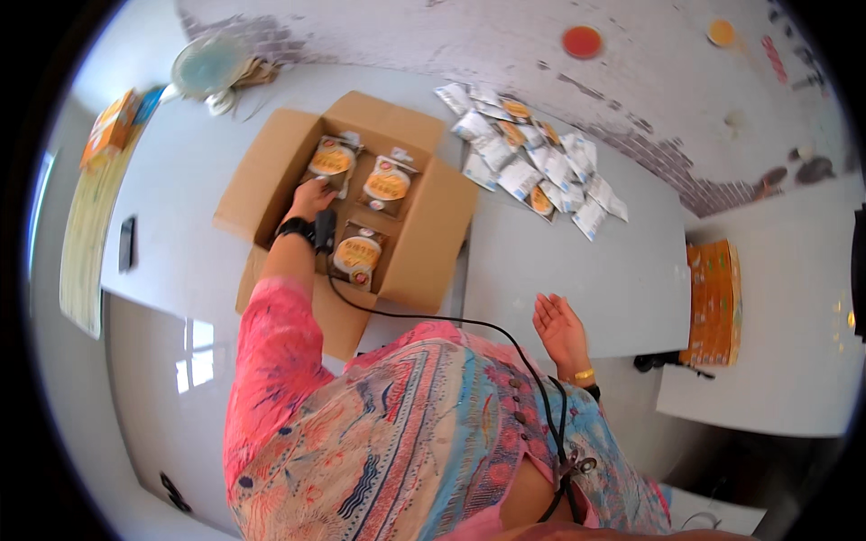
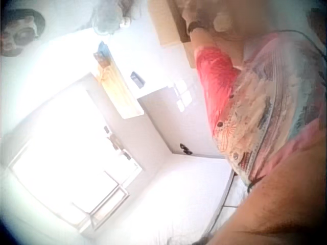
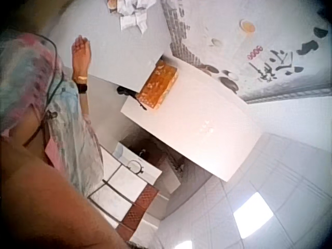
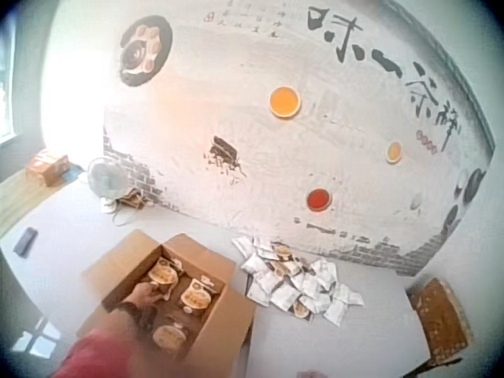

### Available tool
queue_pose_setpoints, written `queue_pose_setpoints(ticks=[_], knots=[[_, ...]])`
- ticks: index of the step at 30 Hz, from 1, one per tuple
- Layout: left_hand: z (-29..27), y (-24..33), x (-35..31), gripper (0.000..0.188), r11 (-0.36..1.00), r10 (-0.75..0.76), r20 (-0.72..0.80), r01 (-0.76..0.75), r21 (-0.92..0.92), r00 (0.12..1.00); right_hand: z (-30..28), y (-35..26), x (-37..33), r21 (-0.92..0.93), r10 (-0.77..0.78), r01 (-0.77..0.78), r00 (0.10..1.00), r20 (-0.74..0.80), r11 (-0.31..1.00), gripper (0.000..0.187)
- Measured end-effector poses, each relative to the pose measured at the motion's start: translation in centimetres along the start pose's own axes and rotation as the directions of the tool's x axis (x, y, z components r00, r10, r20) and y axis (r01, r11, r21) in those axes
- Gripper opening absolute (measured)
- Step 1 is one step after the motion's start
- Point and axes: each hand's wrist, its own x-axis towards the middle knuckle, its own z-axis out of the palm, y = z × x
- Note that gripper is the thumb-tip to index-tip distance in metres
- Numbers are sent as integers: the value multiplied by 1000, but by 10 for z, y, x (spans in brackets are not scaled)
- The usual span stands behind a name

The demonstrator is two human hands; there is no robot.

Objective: The person picks up an empty cardboard box from a table, opens its flaps, and then places multiple milk pouches one by one into the box until it is full before closing the top flaps.

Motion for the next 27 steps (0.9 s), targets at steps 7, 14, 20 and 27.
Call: queue_pose_setpoints(ticks=[7, 14, 20, 27], knots=[[-3, 14, -22, 45, -270, -469, 261, 145, -952, 844, 3, -10, 20, -16, 21, -19, 996, 91, 1000, 21], [-10, 85, -84, 28, -131, -305, 79, 40, -991, 949, -12, -25, 52, -30, 57, -53, 990, 132, 998, 20], [-10, 177, -148, 29, 66, -233, 122, 141, -988, 965, -31, -62, 106, -199, -25, 49, 992, 122, 979, 17], [35, 201, -188, 48, 983, -33, -348, -32, -179, 937, -67, -133, 214, -494, -268, 276, 959, 89, 825, 16]])
